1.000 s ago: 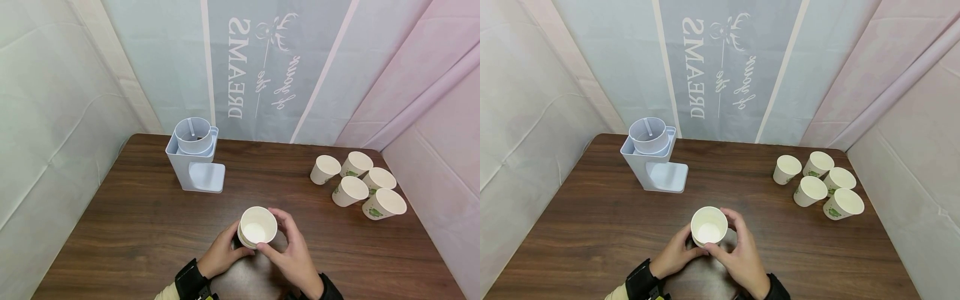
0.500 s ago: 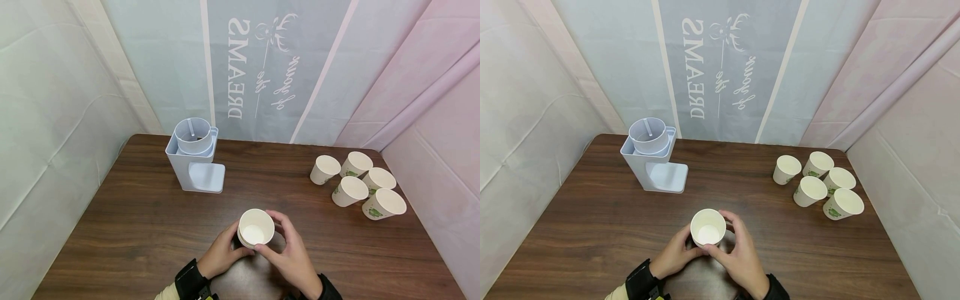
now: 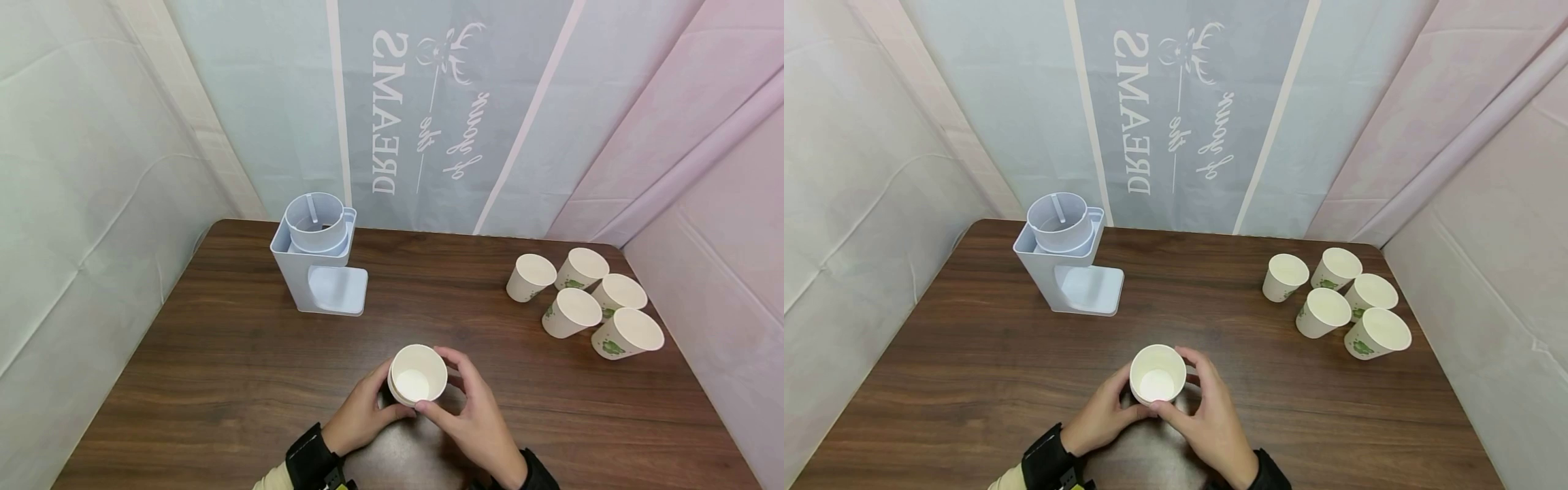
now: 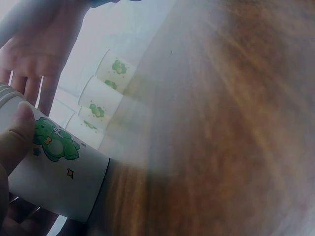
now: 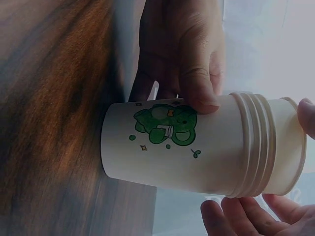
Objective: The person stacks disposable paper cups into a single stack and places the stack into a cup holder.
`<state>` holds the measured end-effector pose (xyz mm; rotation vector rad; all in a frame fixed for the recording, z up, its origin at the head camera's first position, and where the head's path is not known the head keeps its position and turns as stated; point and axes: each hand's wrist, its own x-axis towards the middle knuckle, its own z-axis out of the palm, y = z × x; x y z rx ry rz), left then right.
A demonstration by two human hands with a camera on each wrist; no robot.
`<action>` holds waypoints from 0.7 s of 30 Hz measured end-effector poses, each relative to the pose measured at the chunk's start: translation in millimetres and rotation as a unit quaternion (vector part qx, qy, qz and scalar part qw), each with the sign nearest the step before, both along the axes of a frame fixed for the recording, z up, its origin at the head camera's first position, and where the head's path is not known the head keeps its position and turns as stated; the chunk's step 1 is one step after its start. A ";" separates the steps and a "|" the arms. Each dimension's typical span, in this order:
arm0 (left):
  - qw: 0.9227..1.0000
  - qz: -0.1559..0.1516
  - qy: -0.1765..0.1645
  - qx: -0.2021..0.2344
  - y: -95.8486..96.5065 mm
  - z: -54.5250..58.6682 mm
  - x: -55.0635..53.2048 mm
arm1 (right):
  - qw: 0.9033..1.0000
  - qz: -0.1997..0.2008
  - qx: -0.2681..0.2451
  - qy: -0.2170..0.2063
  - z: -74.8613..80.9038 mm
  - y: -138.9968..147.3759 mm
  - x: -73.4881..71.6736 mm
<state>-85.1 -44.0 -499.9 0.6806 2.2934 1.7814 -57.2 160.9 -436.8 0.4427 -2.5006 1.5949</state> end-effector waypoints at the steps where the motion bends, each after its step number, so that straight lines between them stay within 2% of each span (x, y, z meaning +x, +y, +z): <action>1: 1.000 0.000 0.000 0.000 0.1 -0.1 0.0 | 1.000 0.002 0.000 0.001 -0.6 0.0 -0.1; 10: 1.000 -0.001 0.008 0.000 0.3 0.4 0.1 | 1.000 0.006 0.003 -0.001 -3.9 0.1 -0.9; 21: 1.000 -0.002 0.000 0.001 0.1 1.2 0.7 | 0.999 0.000 0.005 -0.049 -5.4 -0.1 -1.6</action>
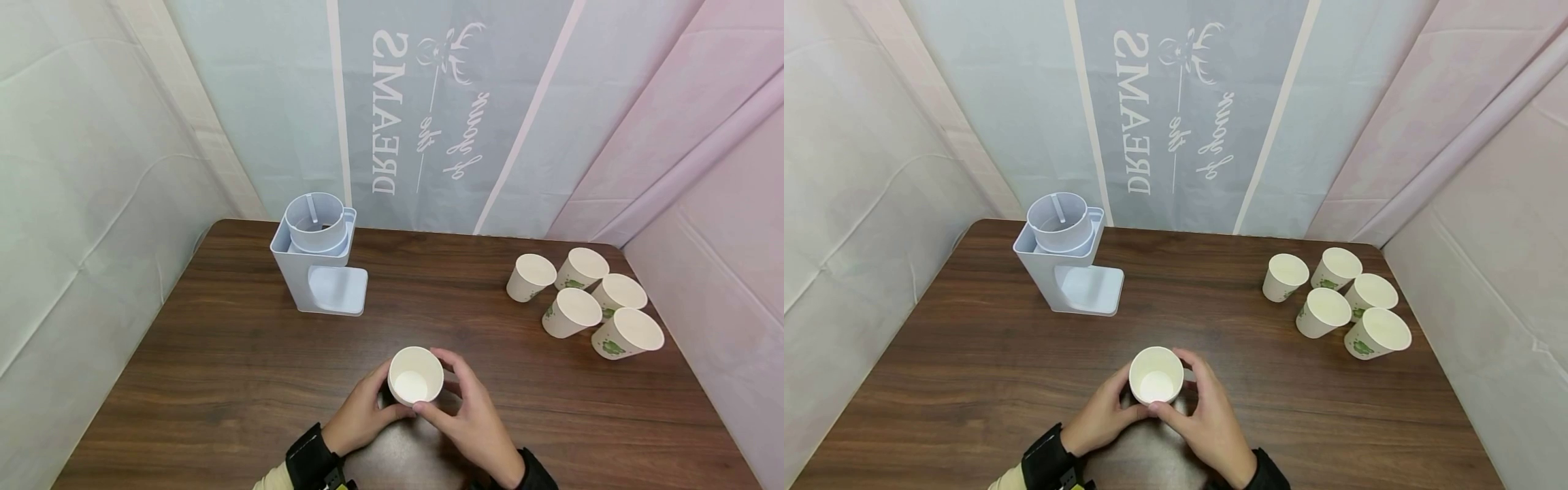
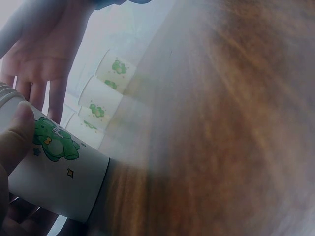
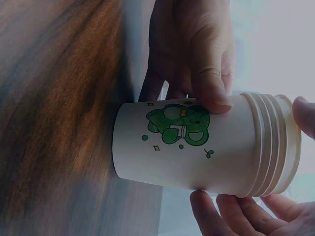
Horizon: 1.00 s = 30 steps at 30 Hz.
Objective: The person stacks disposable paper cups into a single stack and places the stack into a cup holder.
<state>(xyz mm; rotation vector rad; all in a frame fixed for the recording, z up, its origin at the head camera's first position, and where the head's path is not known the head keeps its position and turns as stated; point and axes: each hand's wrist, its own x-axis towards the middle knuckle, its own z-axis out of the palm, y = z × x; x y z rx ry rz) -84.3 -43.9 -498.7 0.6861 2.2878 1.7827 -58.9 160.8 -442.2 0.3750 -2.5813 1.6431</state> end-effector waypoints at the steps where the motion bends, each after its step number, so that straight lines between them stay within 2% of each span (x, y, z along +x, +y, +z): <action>1: 1.000 -0.001 0.000 0.001 0.1 0.0 0.0 | 1.000 0.000 0.000 -0.001 -0.1 0.0 -0.1; 30: 1.000 -0.004 -0.009 0.002 -0.2 -0.3 -0.7 | 1.000 0.016 0.005 0.024 -1.4 1.1 -1.2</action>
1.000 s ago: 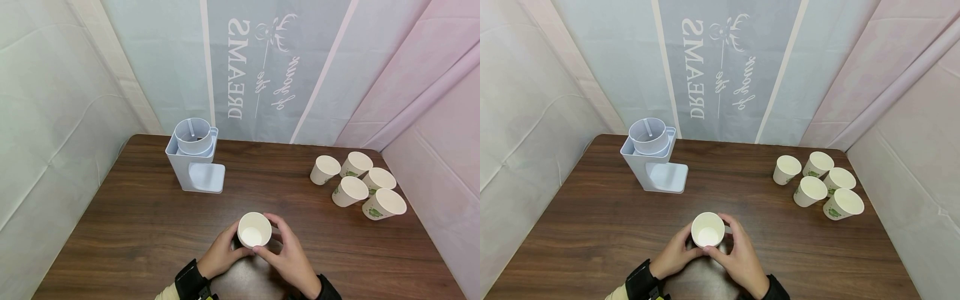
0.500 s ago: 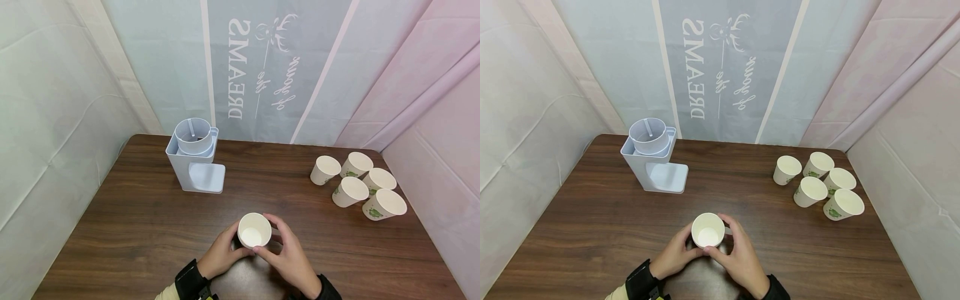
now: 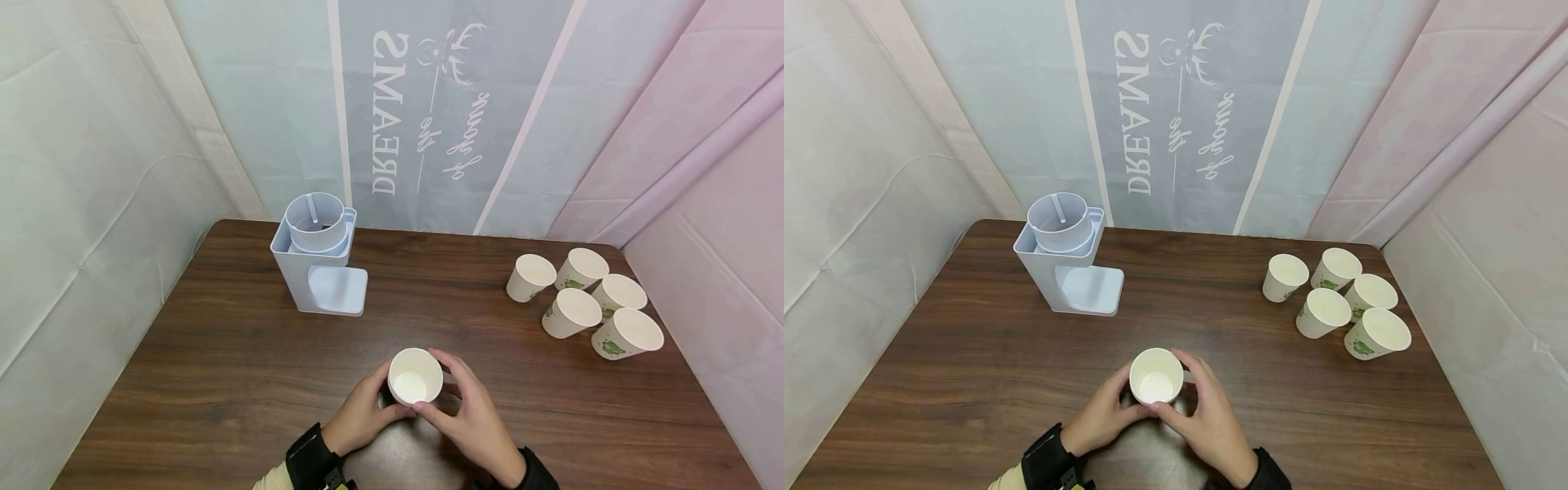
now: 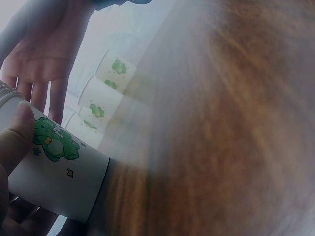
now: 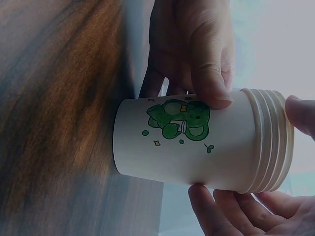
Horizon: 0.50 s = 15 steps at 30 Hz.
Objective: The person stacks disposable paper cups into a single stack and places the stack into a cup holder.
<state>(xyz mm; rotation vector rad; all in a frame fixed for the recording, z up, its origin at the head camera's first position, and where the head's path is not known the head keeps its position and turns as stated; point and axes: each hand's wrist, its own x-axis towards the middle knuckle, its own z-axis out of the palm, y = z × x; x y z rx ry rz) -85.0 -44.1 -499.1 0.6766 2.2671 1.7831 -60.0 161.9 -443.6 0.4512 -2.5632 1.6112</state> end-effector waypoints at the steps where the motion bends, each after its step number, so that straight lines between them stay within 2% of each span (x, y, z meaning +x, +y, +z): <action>1: 1.000 0.001 0.000 -0.001 -0.1 0.0 0.1 | 1.000 0.001 0.000 0.001 -0.2 0.0 0.0; 15: 1.000 -0.001 0.003 0.002 0.1 0.0 -0.1 | 1.000 0.009 -0.004 0.004 1.0 -0.1 0.5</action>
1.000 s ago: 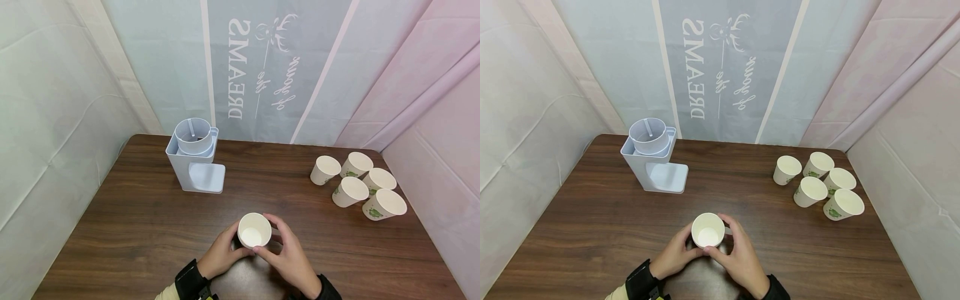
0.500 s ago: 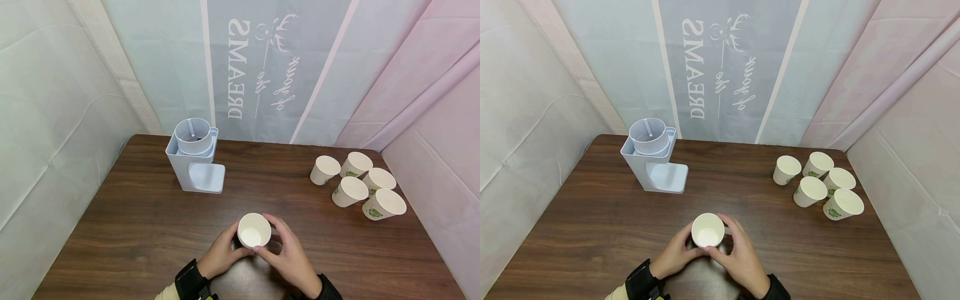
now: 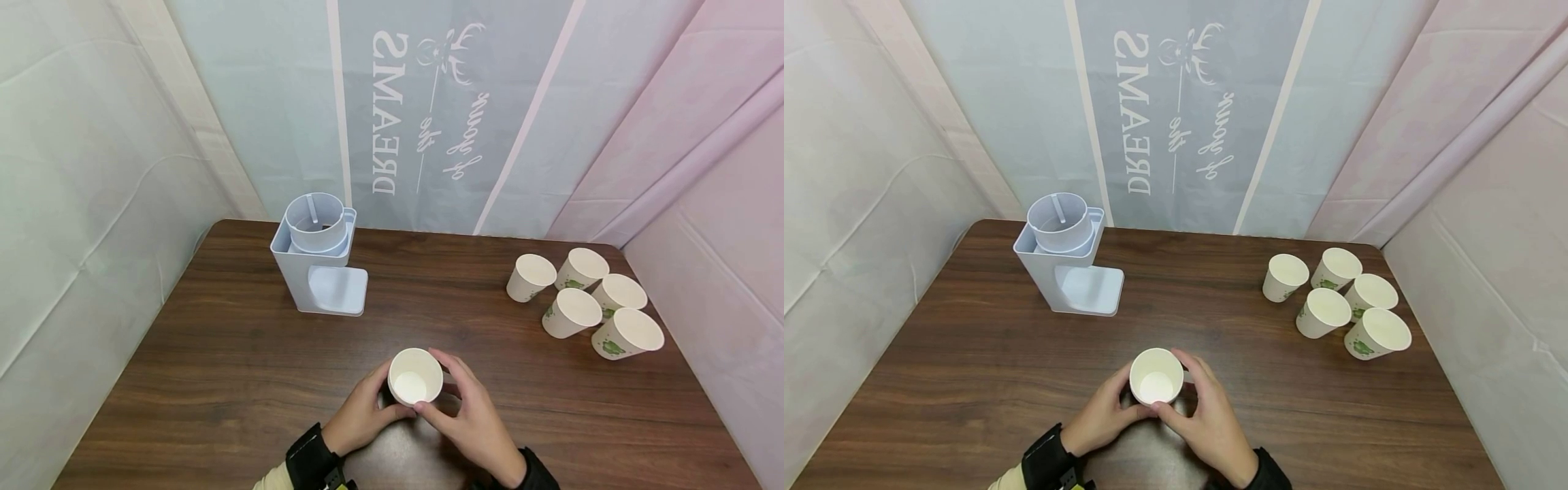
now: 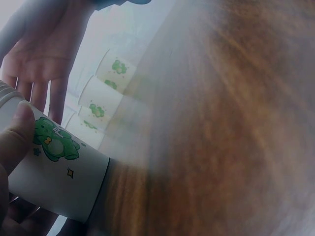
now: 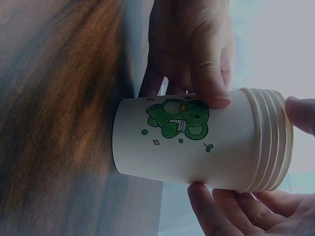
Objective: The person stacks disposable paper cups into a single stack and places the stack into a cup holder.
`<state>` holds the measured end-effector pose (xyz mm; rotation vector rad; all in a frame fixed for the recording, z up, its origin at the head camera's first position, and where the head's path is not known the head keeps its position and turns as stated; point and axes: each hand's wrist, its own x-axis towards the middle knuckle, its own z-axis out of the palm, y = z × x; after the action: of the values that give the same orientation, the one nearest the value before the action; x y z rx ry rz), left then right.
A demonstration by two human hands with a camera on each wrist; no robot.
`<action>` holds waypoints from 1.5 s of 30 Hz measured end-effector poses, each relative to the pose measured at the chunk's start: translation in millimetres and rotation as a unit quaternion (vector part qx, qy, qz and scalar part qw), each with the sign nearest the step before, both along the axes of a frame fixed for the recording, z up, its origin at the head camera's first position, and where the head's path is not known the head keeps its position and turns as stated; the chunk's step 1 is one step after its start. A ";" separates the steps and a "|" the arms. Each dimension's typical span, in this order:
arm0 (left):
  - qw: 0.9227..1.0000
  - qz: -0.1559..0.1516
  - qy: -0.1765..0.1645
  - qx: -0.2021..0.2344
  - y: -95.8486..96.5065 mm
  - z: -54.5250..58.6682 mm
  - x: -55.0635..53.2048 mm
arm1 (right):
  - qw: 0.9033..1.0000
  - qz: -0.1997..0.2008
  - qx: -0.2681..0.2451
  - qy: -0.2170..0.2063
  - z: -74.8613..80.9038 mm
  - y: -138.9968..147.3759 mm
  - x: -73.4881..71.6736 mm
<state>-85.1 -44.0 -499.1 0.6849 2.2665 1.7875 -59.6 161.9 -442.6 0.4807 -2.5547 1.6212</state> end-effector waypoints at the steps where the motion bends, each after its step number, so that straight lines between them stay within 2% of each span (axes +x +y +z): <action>1: 1.000 0.000 0.000 0.000 0.0 0.0 0.0 | 1.000 0.000 0.000 0.000 0.3 -0.1 0.1; 15: 1.000 0.001 0.006 0.003 -0.6 -0.7 0.2 | 1.000 -0.005 0.016 -0.019 0.8 -0.9 1.3; 25: 1.000 -0.001 0.003 0.002 -1.5 0.7 0.9 | 1.000 0.005 0.019 -0.004 -0.3 -0.4 0.7; 36: 1.000 -0.001 0.003 0.004 -1.6 0.2 0.9 | 1.000 0.013 0.016 -0.014 -0.5 -0.3 0.7; 45: 1.000 -0.001 -0.007 -0.001 -1.5 1.5 1.0 | 1.000 0.015 0.018 0.004 -0.3 1.1 0.4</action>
<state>-84.1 -45.6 -497.6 0.6724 2.2570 1.7840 -59.2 163.0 -442.9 0.5292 -2.5878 1.5825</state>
